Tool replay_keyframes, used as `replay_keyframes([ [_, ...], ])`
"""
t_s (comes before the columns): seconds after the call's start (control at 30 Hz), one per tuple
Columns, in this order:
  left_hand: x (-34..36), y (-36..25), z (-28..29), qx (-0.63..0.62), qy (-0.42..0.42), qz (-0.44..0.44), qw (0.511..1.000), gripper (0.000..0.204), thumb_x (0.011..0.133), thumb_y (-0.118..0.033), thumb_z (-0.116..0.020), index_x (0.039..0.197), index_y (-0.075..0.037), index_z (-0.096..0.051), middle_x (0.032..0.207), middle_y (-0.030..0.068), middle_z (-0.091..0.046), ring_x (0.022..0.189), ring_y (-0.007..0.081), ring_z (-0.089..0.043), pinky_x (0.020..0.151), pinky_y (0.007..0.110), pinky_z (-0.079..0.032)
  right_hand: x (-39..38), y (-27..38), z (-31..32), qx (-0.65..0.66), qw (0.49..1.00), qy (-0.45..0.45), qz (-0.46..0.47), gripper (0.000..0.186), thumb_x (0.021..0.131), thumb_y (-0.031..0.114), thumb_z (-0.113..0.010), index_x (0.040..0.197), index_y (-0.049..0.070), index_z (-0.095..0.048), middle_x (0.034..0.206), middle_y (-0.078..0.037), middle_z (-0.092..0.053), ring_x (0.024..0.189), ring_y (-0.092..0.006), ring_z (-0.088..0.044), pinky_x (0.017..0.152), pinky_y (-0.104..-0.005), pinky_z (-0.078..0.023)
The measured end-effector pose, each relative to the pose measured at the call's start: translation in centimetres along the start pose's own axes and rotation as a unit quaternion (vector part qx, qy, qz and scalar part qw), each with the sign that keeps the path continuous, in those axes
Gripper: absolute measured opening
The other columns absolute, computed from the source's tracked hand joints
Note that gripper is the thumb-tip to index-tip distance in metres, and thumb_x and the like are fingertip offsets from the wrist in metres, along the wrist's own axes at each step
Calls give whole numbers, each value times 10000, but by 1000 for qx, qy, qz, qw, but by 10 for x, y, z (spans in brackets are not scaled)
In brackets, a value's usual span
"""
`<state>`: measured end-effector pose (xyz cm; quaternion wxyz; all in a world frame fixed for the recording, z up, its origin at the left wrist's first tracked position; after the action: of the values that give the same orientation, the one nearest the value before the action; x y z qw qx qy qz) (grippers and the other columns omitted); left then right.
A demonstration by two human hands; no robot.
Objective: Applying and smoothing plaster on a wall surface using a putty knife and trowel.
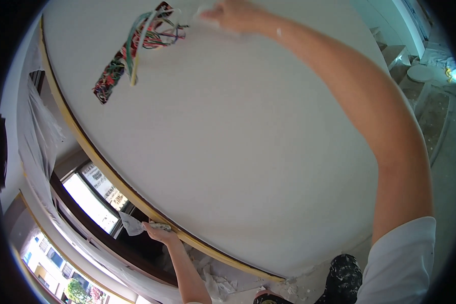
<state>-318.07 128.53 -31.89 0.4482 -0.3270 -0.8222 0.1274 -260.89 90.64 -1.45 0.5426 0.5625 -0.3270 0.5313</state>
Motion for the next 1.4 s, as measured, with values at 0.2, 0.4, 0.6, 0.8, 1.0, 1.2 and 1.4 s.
replay_keyframes([
  [0.2, -6, -10, -13, 10, -7, 14, 1000, 567, 972, -491, -471, 1120, 53, -531, 1070, 116, -531, 990, 226, -521, 863, 380, -425, -75, -23, 12, -117, 982, -146, -20, 483, 921, 534, -546, 871, 58, -611, 754, -143, -654, 636, -293, -625, 594, -429, -469],
  [0.4, -20, -3, -25, -30, -30, 65, 997, 593, 979, -507, -444, 1206, 37, -500, 1156, 124, -519, 1037, 237, -518, 900, 399, -422, -195, -49, 18, -149, 980, -134, 9, 379, 915, 426, -606, 861, 51, -586, 714, -164, -645, 680, -366, -639, 609, -468, -488],
  [0.6, 1, 4, -7, 7, -16, 41, 999, 570, 991, -506, -421, 1205, 17, -494, 1149, 118, -528, 1051, 236, -525, 901, 407, -428, -174, -55, 18, -168, 965, -192, -56, 339, 880, 399, -649, 942, 70, -592, 774, -153, -667, 718, -352, -663, 618, -475, -513],
  [0.8, 4, 8, -4, 0, -26, 72, 997, 593, 972, -509, -459, 1263, 8, -478, 1218, 123, -546, 1089, 266, -554, 928, 420, -447, -244, -121, 54, -153, 963, -193, -106, 362, 884, 421, -635, 937, 64, -603, 761, -155, -675, 728, -352, -667, 623, -482, -516],
  [1.0, -7, 13, -10, -4, -40, 83, 996, 607, 969, -497, -460, 1316, 1, -455, 1299, 139, -506, 1173, 274, -509, 989, 435, -408, -156, -130, 89, -192, 953, -204, -118, 380, 912, 419, -595, 924, 39, -591, 759, -176, -663, 733, -375, -653, 627, -489, -496],
  [1.2, -3, 3, -12, -26, -31, 82, 996, 598, 955, -540, -481, 1211, 0, -497, 1190, 112, -546, 1088, 262, -542, 929, 433, -432, -255, -129, 78, -120, 971, -207, -23, 318, 889, 351, -651, 926, 39, -603, 826, -150, -681, 754, -366, -659, 637, -480, -497],
  [1.4, 12, 33, 3, -24, -61, 82, 994, 625, 957, -511, -476, 1317, -1, -470, 1272, 132, -540, 1162, 282, -525, 992, 417, -409, -107, -173, 164, -209, 932, -282, -89, 420, 873, 422, -651, 918, 9, -593, 792, -181, -662, 740, -371, -643, 643, -469, -490],
])
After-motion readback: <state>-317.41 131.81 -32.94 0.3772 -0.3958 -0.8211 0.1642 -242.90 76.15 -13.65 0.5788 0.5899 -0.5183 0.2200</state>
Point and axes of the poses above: each hand's wrist, its own x-axis towards the middle knuckle, its own z-axis out of the back of the hand, y = z × x, the point moved 10 cm from there along x, towards the middle knuckle
